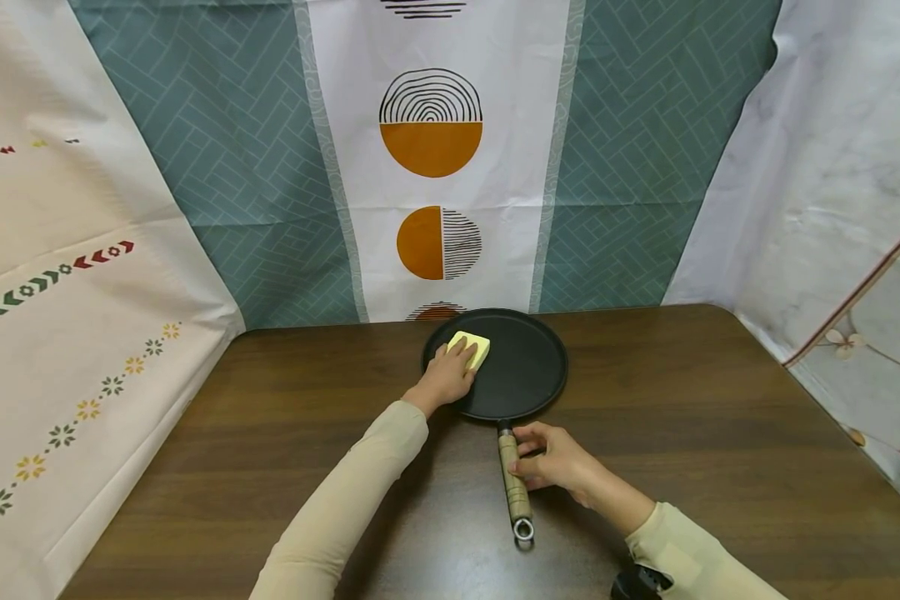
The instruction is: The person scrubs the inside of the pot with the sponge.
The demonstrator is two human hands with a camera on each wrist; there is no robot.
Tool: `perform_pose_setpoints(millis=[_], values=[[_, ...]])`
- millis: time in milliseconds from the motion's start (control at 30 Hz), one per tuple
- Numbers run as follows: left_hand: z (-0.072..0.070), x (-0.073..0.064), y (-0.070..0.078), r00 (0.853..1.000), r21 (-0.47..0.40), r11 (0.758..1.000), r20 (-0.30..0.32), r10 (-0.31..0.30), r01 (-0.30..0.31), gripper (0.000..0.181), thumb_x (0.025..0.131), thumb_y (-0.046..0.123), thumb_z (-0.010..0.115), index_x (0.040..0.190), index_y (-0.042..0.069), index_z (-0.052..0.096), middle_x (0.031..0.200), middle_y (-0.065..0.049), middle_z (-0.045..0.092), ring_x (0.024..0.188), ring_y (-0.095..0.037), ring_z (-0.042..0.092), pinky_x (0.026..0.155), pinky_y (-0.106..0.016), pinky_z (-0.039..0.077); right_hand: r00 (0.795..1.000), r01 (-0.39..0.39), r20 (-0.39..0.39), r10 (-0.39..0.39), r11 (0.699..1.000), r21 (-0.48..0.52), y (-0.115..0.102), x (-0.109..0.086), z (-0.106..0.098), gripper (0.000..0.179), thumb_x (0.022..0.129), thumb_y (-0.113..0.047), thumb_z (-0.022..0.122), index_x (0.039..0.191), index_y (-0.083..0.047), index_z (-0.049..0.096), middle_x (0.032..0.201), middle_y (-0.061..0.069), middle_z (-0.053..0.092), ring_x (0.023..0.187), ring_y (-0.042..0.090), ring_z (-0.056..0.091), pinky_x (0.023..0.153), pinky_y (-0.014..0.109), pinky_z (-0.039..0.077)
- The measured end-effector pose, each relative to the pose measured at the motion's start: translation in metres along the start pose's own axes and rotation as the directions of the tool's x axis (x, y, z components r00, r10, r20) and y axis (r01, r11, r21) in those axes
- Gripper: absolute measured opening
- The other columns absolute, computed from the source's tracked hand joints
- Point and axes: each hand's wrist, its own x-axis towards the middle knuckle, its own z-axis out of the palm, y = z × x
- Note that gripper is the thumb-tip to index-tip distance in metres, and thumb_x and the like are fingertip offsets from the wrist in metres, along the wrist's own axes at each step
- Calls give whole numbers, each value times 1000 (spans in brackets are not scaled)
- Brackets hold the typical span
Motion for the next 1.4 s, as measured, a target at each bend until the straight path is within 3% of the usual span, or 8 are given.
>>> perform_pose_setpoints(millis=[467,667,1200,1400], values=[[0,-7,6,999,-11,999,-4,51,-51,52,99,18,51,149,13,38,156,-12,27,138,-46,26,109,-55,27,1000,7,-11,-7,1000,3,0,-1,1,56,83,4,69,132,13,43,111,25,51,83,24,61,71,40,56],[-1,-13,10,995,-36,994,3,103,-103,52,98,18,54,148,11,40,155,-13,28,138,-46,26,109,-57,27,1000,3,-21,-3,1000,7,0,0,2,56,82,4,69,132,13,44,111,25,51,84,24,60,71,40,56],[0,-22,19,970,-58,973,82,229,-225,55,97,19,57,148,16,40,156,-9,29,140,-40,26,111,-55,24,1000,-11,-26,11,1000,0,-2,1,2,57,82,5,69,132,13,44,111,25,51,85,24,60,71,40,57],[2,-23,24,954,-52,961,114,276,-271,55,97,22,57,149,18,40,157,-4,27,141,-35,25,111,-52,25,999,-11,-30,11,1000,-3,-1,1,2,56,82,5,69,132,13,45,111,24,52,84,24,60,71,40,57]])
